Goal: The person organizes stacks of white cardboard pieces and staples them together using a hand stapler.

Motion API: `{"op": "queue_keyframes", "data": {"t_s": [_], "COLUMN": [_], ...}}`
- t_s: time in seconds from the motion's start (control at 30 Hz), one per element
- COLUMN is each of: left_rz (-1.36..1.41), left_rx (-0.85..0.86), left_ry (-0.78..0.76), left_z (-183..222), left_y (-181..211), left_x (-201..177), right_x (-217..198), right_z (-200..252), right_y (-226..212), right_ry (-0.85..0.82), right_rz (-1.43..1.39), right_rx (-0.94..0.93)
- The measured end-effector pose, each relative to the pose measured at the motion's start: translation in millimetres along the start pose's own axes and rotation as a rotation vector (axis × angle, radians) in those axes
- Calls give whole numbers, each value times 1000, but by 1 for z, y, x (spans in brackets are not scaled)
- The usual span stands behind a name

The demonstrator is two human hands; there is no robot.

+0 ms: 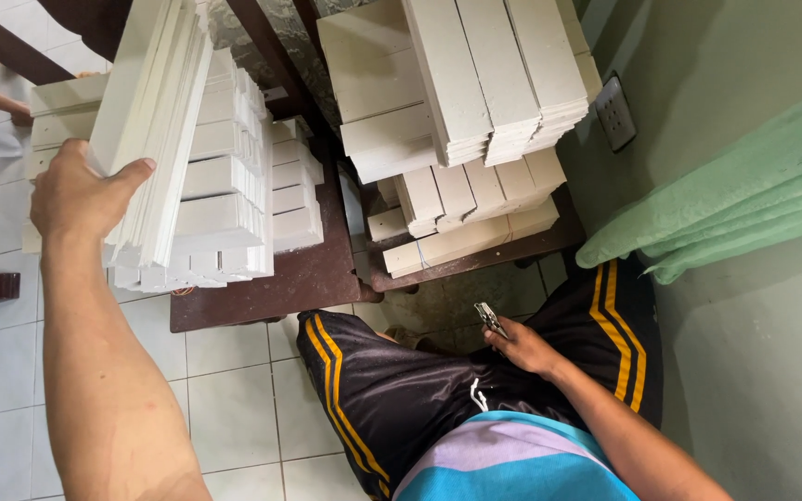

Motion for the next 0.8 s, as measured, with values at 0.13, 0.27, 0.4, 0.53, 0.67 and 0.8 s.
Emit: {"op": "queue_keyframes", "data": {"t_s": [0.13, 0.27, 0.4, 0.53, 0.67, 0.8], "left_rz": [27, 77, 83, 140, 382, 648], "left_rx": [16, 4, 73, 127, 219, 43], "left_ry": [-17, -25, 50, 135, 239, 279], "left_z": [5, 17, 22, 27, 45, 66], "left_y": [7, 21, 24, 16, 8, -10], "left_x": [-2, -12, -20, -25, -34, -38], "right_x": [0, 1, -12, -36, -80, -128], "right_z": [-1, 0, 33, 87, 169, 224], "right_y": [2, 0, -48, -156, -271, -346], "right_ry": [16, 3, 40, 139, 350, 744], "right_rz": [17, -46, 161, 425, 501, 627], "right_rx": [18, -38, -60, -365, -611, -881]}}
Point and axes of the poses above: each hand's wrist, its own z-axis away from the middle knuckle, its own x-axis out of the palm, y = z × x, the point moved 8 cm from there along -z, towards the middle knuckle, and after that the axes turned 11 degrees about x, right-handed, at the moved point
